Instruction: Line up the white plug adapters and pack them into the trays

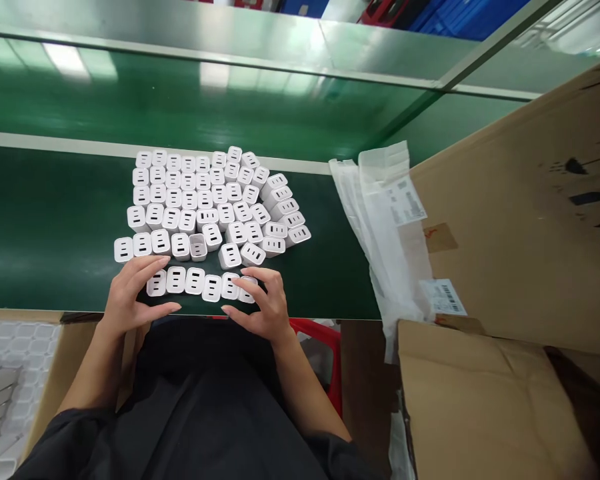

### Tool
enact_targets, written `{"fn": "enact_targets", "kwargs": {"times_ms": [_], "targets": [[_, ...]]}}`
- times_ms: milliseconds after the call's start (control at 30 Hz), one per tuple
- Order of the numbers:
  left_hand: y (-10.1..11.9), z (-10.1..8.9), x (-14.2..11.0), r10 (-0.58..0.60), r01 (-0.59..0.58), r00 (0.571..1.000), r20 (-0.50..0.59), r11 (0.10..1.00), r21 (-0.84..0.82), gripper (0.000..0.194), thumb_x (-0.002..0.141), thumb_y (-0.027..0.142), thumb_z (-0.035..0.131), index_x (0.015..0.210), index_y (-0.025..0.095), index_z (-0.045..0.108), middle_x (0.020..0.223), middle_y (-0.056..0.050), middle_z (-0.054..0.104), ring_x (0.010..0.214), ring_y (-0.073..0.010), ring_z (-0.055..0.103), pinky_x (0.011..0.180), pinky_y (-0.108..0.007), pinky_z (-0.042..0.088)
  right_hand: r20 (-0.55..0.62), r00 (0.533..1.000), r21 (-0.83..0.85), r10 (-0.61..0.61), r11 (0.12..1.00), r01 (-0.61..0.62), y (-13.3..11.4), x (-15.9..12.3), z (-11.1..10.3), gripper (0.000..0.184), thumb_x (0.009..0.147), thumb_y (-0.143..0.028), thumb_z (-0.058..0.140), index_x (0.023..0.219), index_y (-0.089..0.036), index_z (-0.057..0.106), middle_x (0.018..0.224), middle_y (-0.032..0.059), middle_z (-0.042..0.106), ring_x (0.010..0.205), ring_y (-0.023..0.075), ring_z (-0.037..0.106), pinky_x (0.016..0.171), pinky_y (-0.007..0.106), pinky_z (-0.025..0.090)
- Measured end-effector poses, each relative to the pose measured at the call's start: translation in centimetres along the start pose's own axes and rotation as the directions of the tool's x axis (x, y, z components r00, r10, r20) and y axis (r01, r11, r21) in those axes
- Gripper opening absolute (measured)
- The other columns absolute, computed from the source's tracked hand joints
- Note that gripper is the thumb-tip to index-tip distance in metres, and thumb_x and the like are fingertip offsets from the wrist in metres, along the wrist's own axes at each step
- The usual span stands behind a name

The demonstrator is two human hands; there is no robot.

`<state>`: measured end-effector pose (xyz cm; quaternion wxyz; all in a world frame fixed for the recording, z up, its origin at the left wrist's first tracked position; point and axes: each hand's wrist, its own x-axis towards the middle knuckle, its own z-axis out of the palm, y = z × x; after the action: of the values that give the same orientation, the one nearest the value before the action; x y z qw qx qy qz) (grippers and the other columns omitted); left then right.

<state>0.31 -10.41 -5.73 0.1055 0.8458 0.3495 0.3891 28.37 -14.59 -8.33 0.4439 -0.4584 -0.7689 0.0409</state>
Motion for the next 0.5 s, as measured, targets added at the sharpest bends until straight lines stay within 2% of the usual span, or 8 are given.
{"fn": "enact_targets", "kwargs": {"times_ms": [200, 367, 500], "targets": [[-0.3, -0.6, -1.3, -0.141, 0.142, 0.990, 0.021, 0.986, -0.081, 0.084, 0.071, 0.037, 0.085, 0.143, 0.022, 0.044, 0.124, -0.014, 0.065, 0.114, -0.0290, 0.063, 0.097, -0.046, 0.054, 0.047, 0.998, -0.006, -0.049, 0.999, 0.049, 0.2, 0.0, -0.1, 0.039, 0.083, -0.035, 0.076, 0.116, -0.021, 0.060, 0.111, 0.0120, 0.060, 0.100, 0.0264, 0.060, 0.086, 0.042, 0.052], [-0.2, -0.2, -1.4, -0.167, 0.172, 0.985, 0.051, 0.978, -0.116, 0.087, 0.069, 0.040, 0.087, 0.142, 0.022, 0.042, 0.124, -0.014, 0.065, 0.113, -0.0278, 0.063, 0.097, -0.045, 0.054, 0.063, 0.996, -0.008, -0.061, 0.998, 0.062, 0.2, 0.0, 0.1, 0.040, 0.082, -0.029, 0.078, 0.116, -0.020, 0.060, 0.110, 0.0125, 0.062, 0.099, 0.0267, 0.061, 0.085, 0.042, 0.052], [-0.2, -0.1, -1.4, -0.164, 0.170, 0.985, 0.055, 0.975, -0.141, 0.088, 0.070, 0.040, 0.087, 0.143, 0.023, 0.040, 0.123, -0.014, 0.065, 0.111, -0.0274, 0.064, 0.095, -0.044, 0.055, 0.070, 0.996, -0.015, -0.058, 0.998, 0.059, 0.2, 0.1, 0.2, 0.046, 0.081, -0.023, 0.078, 0.122, -0.020, 0.058, 0.110, 0.0125, 0.064, 0.099, 0.0271, 0.062, 0.085, 0.043, 0.052]]}}
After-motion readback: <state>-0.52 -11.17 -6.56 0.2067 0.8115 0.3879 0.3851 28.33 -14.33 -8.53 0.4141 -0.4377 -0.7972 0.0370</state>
